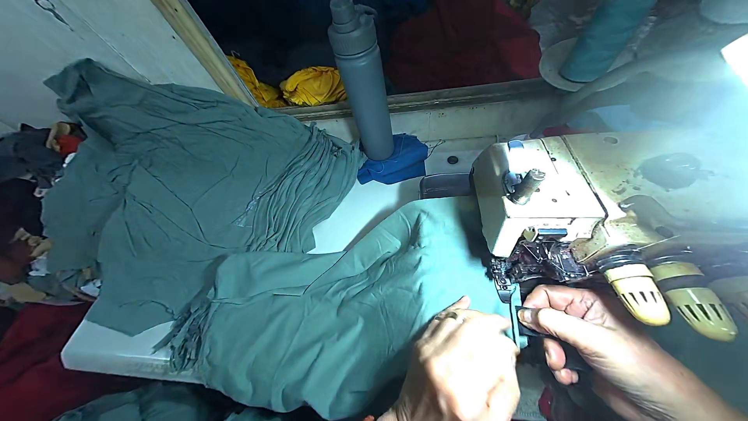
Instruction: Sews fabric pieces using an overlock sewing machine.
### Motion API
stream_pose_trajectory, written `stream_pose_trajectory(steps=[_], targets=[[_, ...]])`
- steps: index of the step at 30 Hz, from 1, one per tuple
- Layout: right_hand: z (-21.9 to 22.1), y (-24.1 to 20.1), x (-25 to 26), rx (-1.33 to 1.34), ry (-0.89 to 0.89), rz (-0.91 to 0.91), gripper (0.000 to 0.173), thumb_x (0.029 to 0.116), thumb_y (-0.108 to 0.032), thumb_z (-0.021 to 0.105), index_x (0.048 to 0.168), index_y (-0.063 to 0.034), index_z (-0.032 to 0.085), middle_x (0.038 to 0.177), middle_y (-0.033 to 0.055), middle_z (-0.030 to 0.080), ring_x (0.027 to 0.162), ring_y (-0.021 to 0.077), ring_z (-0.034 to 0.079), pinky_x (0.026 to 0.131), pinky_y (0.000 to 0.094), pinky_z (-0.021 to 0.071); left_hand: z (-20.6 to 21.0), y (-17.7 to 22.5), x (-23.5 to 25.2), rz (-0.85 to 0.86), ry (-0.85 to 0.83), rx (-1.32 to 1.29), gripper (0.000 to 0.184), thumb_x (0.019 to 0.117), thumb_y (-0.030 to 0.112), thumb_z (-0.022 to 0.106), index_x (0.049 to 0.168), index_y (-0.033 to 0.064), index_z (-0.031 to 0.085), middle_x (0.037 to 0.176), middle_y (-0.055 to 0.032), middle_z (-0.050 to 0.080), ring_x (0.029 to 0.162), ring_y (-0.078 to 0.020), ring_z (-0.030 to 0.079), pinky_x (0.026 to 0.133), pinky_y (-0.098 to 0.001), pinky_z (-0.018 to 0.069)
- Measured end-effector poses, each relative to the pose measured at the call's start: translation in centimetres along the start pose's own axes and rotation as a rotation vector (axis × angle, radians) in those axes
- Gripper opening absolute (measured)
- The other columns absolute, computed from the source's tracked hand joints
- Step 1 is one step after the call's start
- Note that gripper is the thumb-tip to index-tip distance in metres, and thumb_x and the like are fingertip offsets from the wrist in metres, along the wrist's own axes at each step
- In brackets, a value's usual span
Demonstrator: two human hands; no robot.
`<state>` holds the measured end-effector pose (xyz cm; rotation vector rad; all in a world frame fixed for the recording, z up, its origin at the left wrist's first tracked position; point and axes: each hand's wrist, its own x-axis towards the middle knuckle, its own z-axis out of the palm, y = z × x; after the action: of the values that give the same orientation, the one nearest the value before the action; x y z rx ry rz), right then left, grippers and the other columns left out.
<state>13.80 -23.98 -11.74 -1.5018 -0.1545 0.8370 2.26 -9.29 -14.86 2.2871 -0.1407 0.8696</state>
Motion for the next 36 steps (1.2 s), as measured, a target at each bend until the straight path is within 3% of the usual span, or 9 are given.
stream_pose_trajectory(steps=[4, 12, 19, 24, 26, 28, 29, 31, 36], targets=[[0.1, 0.0, -0.4, 0.005, 0.041, 0.013, 0.025, 0.0892, 0.0, 0.055, 0.071, -0.0166, 0.06, 0.051, -0.0051, 0.057, 0.038, 0.0011, 0.051, 0.036, 0.0148, 0.0419, -0.4, 0.3, 1.0, -0.143, 0.136, -0.125, 0.011, 0.0886, 0.002, 0.064, 0.084, -0.0013, 0.073, 0.097, -0.0132, 0.076, 0.097, -0.0138, 0.072, 0.089, -0.0209, 0.0567], [0.1, 0.2, -0.2, 0.044, 0.013, -0.002, 0.025, 0.0895, 0.001, 0.057, 0.071, -0.0151, 0.062, 0.051, -0.0039, 0.058, 0.039, 0.0022, 0.054, 0.037, 0.016, 0.0454, 0.0, -0.5, 0.2, 0.101, -0.067, -0.014, 0.017, 0.0944, 0.005, 0.059, 0.089, 0.003, 0.075, 0.101, -0.0129, 0.077, 0.107, -0.0245, 0.072, 0.104, -0.036, 0.0532], [-0.1, -0.1, 0.0, 0.018, -0.022, 0.011, 0.024, 0.0895, -0.001, 0.059, 0.07, -0.0149, 0.063, 0.051, -0.0038, 0.058, 0.04, 0.0025, 0.055, 0.038, 0.0162, 0.0457, -0.2, -0.2, 0.8, -0.056, 0.053, -0.164, 0.015, 0.091, 0.003, 0.061, 0.082, 0.0004, 0.072, 0.1, -0.014, 0.077, 0.104, -0.0184, 0.072, 0.102, -0.029, 0.0528], [-0.6, -0.1, 0.4, 0.024, -0.079, 0.026, 0.023, 0.0886, -0.003, 0.062, 0.068, -0.013, 0.063, 0.05, -0.001, 0.058, 0.039, 0.0048, 0.056, 0.037, 0.0183, 0.0473, -0.2, -0.5, 0.2, 0.07, -0.173, 0.043, 0.021, 0.0969, 0.012, 0.057, 0.09, 0.0114, 0.076, 0.11, -0.0074, 0.077, 0.116, -0.0243, 0.069, 0.107, -0.042, 0.0503], [-1.1, 0.4, 0.4, -0.11, -0.085, -0.083, 0.015, 0.0891, -0.009, 0.066, 0.075, -0.014, 0.066, 0.055, -0.0025, 0.063, 0.045, 0.0046, 0.06, 0.043, 0.0183, 0.0507, -0.3, -0.4, 0.2, 0.129, -0.248, 0.161, 0.02, 0.096, 0.013, 0.057, 0.092, 0.0142, 0.076, 0.112, -0.0063, 0.077, 0.118, -0.027, 0.068, 0.107, -0.0462, 0.0499], [-2.1, 1.7, 0.1, -0.441, 0.026, -0.438, 0.009, 0.0908, -0.023, 0.069, 0.089, -0.0149, 0.07, 0.071, -0.0094, 0.068, 0.06, -0.0032, 0.064, 0.056, 0.0131, 0.0545, -0.3, -0.4, 0.2, 0.157, -0.271, 0.219, 0.019, 0.0959, 0.015, 0.059, 0.093, 0.015, 0.078, 0.115, -0.006, 0.076, 0.12, -0.0278, 0.068, 0.108, -0.0476, 0.0499], [-2.9, 2.5, 0.1, -0.592, 0.097, -0.657, 0.016, 0.0935, -0.027, 0.067, 0.096, -0.0119, 0.073, 0.083, -0.0074, 0.072, 0.073, -0.0049, 0.066, 0.067, 0.0116, 0.0559, -0.3, -0.4, 0.1, 0.165, -0.275, 0.23, 0.019, 0.0961, 0.015, 0.06, 0.094, 0.015, 0.078, 0.116, -0.0063, 0.076, 0.12, -0.028, 0.068, 0.109, -0.0479, 0.0499], [-4.3, 3.1, -0.2, -0.778, 0.125, -0.931, 0.02, 0.0996, -0.019, 0.061, 0.104, -0.0065, 0.076, 0.102, 0.0073, 0.077, 0.101, 0.0075, 0.07, 0.092, 0.0225, 0.0554, -0.3, -0.5, 0.0, 0.174, -0.278, 0.239, 0.019, 0.0957, 0.014, 0.059, 0.094, 0.0148, 0.078, 0.116, -0.0067, 0.076, 0.12, -0.028, 0.068, 0.109, -0.0477, 0.0496], [-4.3, 3.6, -0.2, -0.952, 0.046, -1.071, 0.033, 0.1011, -0.008, 0.049, 0.113, -0.02, 0.077, 0.104, 0.0089, 0.073, 0.101, 0.0173, 0.067, 0.087, 0.0294, 0.052, -0.2, -0.7, -0.1, 0.194, -0.285, 0.233, 0.021, 0.0957, 0.013, 0.057, 0.094, 0.0135, 0.077, 0.114, -0.0065, 0.076, 0.12, -0.0287, 0.068, 0.11, -0.0474, 0.0484]])
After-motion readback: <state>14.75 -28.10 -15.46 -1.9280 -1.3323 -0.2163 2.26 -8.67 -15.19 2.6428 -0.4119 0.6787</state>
